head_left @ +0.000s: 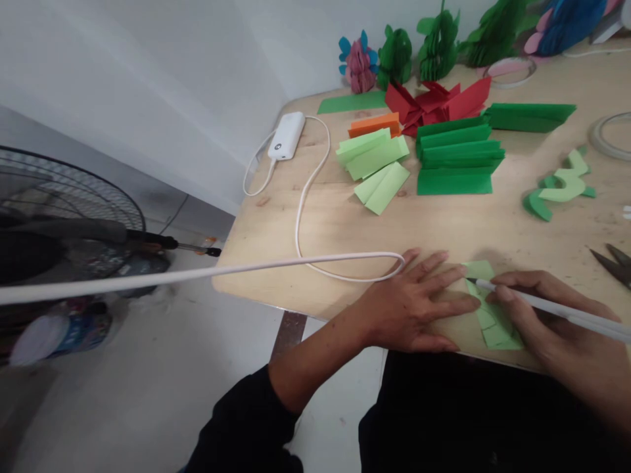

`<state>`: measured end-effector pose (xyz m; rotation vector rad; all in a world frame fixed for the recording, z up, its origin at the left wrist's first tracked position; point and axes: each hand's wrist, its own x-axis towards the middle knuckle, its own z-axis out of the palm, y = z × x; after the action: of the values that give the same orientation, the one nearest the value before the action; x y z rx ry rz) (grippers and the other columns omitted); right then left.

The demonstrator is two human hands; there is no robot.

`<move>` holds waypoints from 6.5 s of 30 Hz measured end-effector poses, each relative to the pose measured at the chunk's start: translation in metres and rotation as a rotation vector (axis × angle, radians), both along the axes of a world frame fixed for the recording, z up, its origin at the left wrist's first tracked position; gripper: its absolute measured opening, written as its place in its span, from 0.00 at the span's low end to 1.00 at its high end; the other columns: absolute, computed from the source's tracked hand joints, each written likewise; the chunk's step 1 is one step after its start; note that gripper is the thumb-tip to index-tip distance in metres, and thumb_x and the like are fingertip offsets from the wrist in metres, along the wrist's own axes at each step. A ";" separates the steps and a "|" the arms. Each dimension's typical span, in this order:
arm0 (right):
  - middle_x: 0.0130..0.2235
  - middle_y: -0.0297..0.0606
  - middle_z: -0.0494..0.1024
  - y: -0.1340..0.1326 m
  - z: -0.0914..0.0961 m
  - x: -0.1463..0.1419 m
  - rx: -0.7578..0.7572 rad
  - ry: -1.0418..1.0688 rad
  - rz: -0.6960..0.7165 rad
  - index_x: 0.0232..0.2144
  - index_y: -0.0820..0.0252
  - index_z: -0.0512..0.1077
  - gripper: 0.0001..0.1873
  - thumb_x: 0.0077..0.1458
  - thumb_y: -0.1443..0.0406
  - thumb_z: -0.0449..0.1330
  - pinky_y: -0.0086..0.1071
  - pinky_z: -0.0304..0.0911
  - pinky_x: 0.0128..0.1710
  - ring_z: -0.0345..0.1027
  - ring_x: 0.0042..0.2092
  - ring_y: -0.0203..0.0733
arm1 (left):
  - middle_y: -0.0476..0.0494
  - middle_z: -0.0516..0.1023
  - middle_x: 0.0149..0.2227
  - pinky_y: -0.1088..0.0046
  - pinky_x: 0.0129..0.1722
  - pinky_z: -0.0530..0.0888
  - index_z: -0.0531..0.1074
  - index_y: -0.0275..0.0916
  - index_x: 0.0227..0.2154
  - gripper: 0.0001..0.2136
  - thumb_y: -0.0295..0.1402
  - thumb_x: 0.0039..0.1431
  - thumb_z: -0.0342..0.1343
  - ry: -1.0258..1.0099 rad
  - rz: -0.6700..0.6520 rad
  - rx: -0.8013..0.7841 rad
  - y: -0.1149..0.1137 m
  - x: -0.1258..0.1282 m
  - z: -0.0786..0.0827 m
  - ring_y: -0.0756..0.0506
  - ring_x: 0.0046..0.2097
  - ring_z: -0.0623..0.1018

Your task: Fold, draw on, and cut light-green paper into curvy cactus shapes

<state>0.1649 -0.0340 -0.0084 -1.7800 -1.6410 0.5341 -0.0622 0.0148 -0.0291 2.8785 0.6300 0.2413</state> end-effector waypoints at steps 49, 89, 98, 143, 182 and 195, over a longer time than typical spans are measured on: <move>0.30 0.31 0.83 -0.015 -0.001 0.005 0.118 -0.139 0.049 0.33 0.49 0.76 0.16 0.59 0.48 0.56 0.29 0.67 0.25 0.77 0.28 0.40 | 0.40 0.62 0.69 0.45 0.68 0.51 0.69 0.51 0.63 0.30 0.58 0.63 0.51 -0.047 0.006 0.019 0.000 0.000 -0.004 0.30 0.71 0.57; 0.36 0.38 0.83 -0.013 -0.006 0.008 0.434 -0.411 0.360 0.47 0.57 0.74 0.12 0.62 0.68 0.58 0.34 0.68 0.37 0.77 0.35 0.42 | 0.42 0.60 0.70 0.42 0.67 0.52 0.67 0.52 0.64 0.29 0.59 0.65 0.48 -0.016 -0.014 0.052 0.001 0.000 -0.003 0.29 0.71 0.56; 0.41 0.36 0.85 -0.019 -0.004 0.009 0.207 -0.249 0.214 0.45 0.50 0.78 0.13 0.63 0.58 0.56 0.38 0.72 0.41 0.79 0.41 0.47 | 0.43 0.61 0.70 0.40 0.66 0.54 0.68 0.53 0.63 0.28 0.57 0.65 0.49 -0.016 -0.024 0.035 0.001 0.000 -0.003 0.28 0.71 0.57; 0.21 0.32 0.78 -0.002 0.011 0.004 -0.090 0.000 -0.053 0.22 0.51 0.75 0.16 0.49 0.48 0.60 0.32 0.58 0.17 0.69 0.20 0.40 | 0.43 0.62 0.70 0.42 0.67 0.53 0.68 0.52 0.63 0.28 0.57 0.65 0.50 -0.024 -0.024 0.012 0.002 -0.001 0.000 0.29 0.71 0.55; 0.22 0.30 0.79 -0.006 0.006 0.006 -0.053 -0.018 -0.042 0.25 0.51 0.76 0.15 0.52 0.49 0.61 0.29 0.59 0.17 0.69 0.20 0.38 | 0.43 0.63 0.69 0.42 0.67 0.53 0.70 0.52 0.62 0.28 0.58 0.65 0.49 -0.063 -0.018 0.031 0.001 -0.001 -0.003 0.29 0.70 0.57; 0.21 0.31 0.78 -0.006 0.009 0.004 -0.063 0.000 -0.050 0.24 0.52 0.76 0.16 0.51 0.48 0.60 0.30 0.58 0.19 0.68 0.20 0.37 | 0.43 0.64 0.69 0.42 0.66 0.54 0.70 0.52 0.62 0.27 0.57 0.65 0.50 -0.065 -0.021 0.030 0.001 -0.001 -0.002 0.29 0.70 0.57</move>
<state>0.1689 -0.0401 0.0009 -1.8617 -1.5909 0.5685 -0.0633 0.0160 -0.0308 2.8907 0.5891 0.3425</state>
